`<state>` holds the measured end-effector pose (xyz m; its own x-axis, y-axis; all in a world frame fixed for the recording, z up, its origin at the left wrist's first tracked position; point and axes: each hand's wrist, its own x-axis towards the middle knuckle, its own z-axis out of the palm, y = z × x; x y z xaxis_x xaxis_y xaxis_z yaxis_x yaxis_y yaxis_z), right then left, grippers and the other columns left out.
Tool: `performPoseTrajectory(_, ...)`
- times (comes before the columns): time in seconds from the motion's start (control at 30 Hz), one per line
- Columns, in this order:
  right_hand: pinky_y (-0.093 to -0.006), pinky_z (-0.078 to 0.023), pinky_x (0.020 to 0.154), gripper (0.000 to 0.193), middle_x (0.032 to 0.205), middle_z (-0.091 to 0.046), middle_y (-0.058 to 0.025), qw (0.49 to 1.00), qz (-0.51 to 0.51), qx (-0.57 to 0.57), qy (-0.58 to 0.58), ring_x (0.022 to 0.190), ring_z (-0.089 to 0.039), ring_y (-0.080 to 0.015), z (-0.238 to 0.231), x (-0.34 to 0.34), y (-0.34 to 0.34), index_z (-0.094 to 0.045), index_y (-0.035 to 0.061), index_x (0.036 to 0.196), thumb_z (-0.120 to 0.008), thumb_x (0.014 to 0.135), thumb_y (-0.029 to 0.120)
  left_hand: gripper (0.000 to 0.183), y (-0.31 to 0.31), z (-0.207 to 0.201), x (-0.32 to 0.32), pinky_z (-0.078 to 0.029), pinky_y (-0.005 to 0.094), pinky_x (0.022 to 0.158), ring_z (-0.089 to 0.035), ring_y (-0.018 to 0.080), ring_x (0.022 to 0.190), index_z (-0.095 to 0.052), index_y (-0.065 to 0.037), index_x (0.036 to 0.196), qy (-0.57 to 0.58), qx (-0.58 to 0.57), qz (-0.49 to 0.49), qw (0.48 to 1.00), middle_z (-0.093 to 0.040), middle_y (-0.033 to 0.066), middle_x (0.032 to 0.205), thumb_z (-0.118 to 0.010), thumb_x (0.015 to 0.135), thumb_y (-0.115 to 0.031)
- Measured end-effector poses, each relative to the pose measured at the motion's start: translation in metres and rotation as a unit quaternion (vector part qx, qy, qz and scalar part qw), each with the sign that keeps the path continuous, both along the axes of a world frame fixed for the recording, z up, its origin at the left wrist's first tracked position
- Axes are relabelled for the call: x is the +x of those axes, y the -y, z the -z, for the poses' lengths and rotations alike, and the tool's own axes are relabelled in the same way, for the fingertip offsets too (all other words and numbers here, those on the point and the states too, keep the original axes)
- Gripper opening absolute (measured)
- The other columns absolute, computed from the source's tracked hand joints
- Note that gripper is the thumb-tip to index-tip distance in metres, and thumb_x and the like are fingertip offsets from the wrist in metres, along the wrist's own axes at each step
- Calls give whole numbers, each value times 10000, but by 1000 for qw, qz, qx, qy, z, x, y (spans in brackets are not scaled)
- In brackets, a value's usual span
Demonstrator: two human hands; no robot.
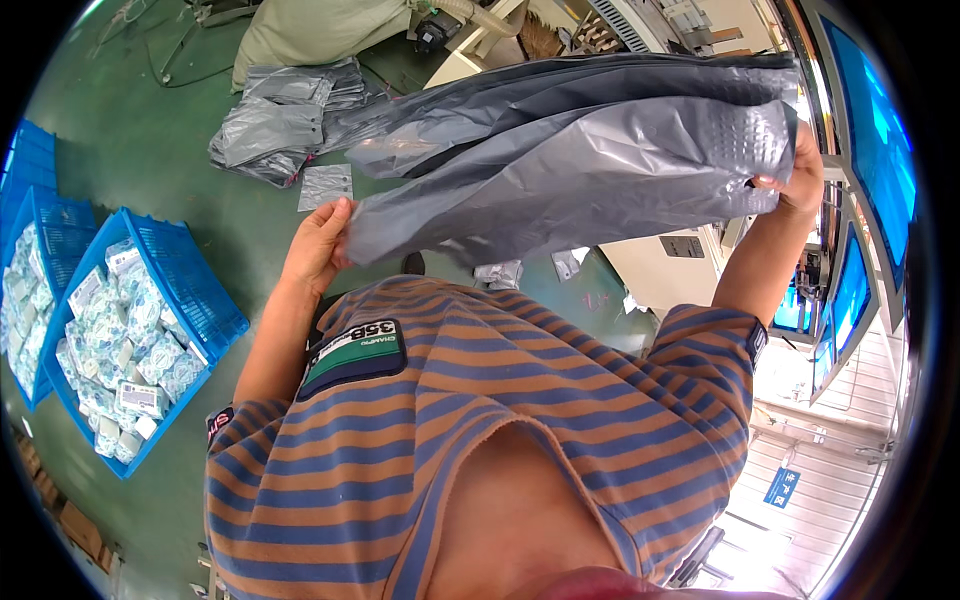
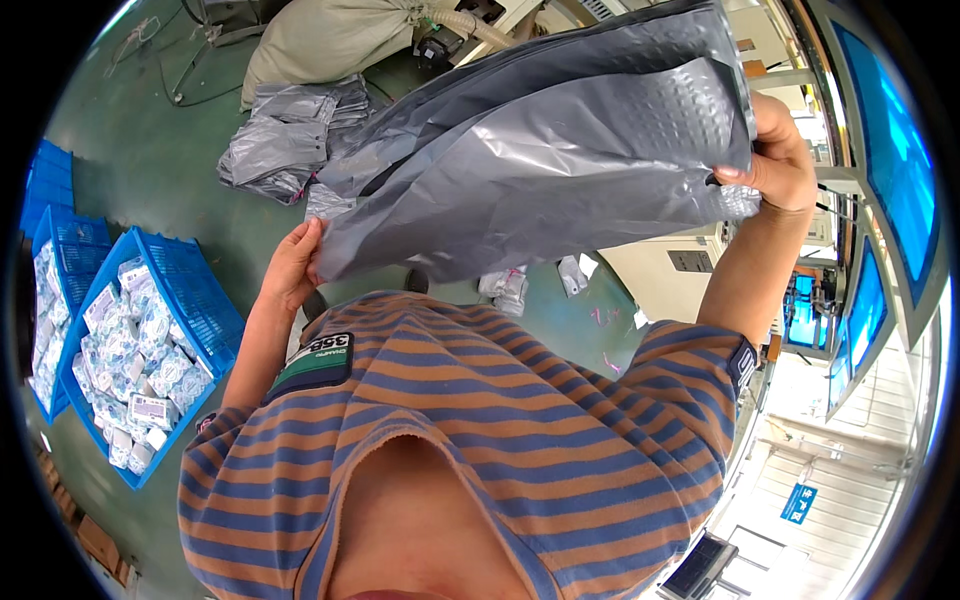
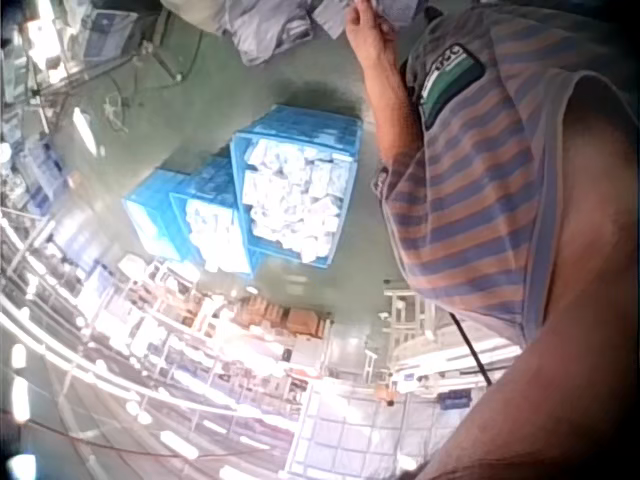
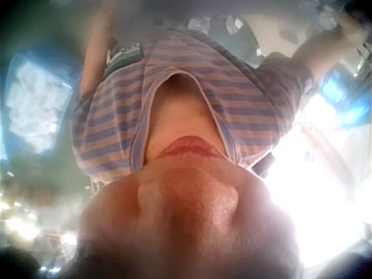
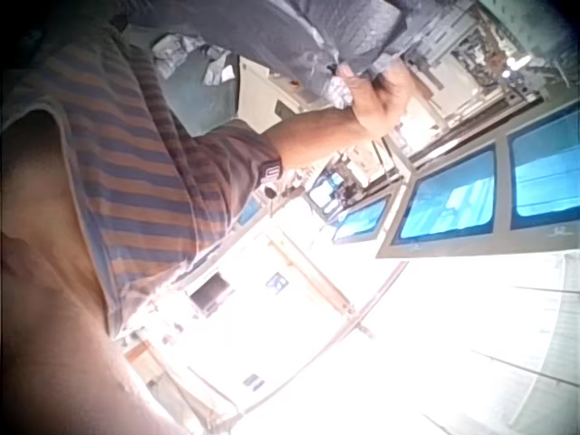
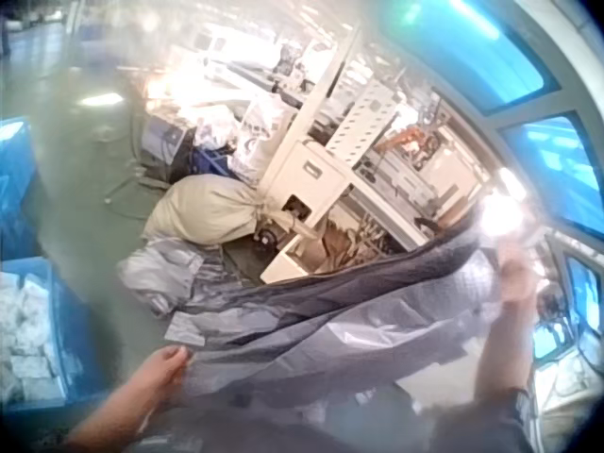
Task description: The person folds gray plastic shipping bags and places them into a machine hopper. They then pick up small white packages from a blue crate and place them into the machine. The person repeats this process, handling the bags and packages by hand.
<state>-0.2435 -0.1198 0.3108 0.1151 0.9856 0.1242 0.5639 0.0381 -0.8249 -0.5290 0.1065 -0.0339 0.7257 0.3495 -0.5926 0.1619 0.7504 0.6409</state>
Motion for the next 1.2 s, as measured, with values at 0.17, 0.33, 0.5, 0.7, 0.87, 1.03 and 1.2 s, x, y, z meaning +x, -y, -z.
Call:
performPoseTrajectory(0.17,-233,-366,494,357,756,-571,-73,990,79,-113,-24,545,-478,-104,-2,-12,-9,-548,-36,1019,-649,692,65,567,-11,-14,8,-405,311,790,-512,149,929,-498,-52,1098,173,321,-11,931,-535,50,1032,-663,696,-417)
performPoseTrajectory(0.33,-191,-391,487,290,772,-578,-54,978,17,-206,0,549,-488,-77,3,-31,-50,-574,-51,977,-629,757,131,722,32,-58,38,-371,324,885,-496,244,1010,-467,-20,1135,291,492,119,812,-496,116,1120,-785,556,-313)
performPoseTrajectory(0.5,-175,-416,481,338,816,-592,-60,975,16,-221,7,545,-511,-65,0,-35,-58,-545,-59,1024,-626,767,146,783,55,-47,66,-366,344,894,-453,270,1058,-401,-15,1192,299,439,140,835,-446,151,1164,-787,563,-276)
performPoseTrajectory(0.7,-159,-432,433,383,869,-612,-118,986,29,-154,-61,483,-531,-74,-10,-34,-50,-542,-83,1013,-652,721,139,790,49,-41,93,-327,352,913,-420,272,1054,-395,-34,1200,285,481,91,824,-467,104,1105,-784,556,-274)
performPoseTrajectory(0.87,-143,-406,412,477,888,-611,-142,993,59,-97,-30,429,-497,-53,-22,-22,-42,-510,-88,1051,-675,695,183,709,44,-32,95,-338,338,888,-423,248,1044,-438,-66,1169,315,476,55,819,-441,104,1130,-773,578,-272)
performPoseTrajectory(1.03,-141,-363,389,495,834,-605,-125,996,83,-9,18,384,-463,-49,-35,-12,-18,-497,-80,1048,-685,691,208,407,37,5,99,-334,261,843,-404,158,1036,-427,-43,1169,377,387,-39,841,-422,68,1165,-537,825,-233)
performPoseTrajectory(1.2,-145,-361,360,410,834,-610,-181,994,75,81,-13,380,-480,-60,-36,-4,4,-518,-81,966,-707,682,146,503,30,-3,78,-313,344,843,-456,154,986,-428,-84,1187,226,10,-11,974,-494,43,1121,-457,846,-452)
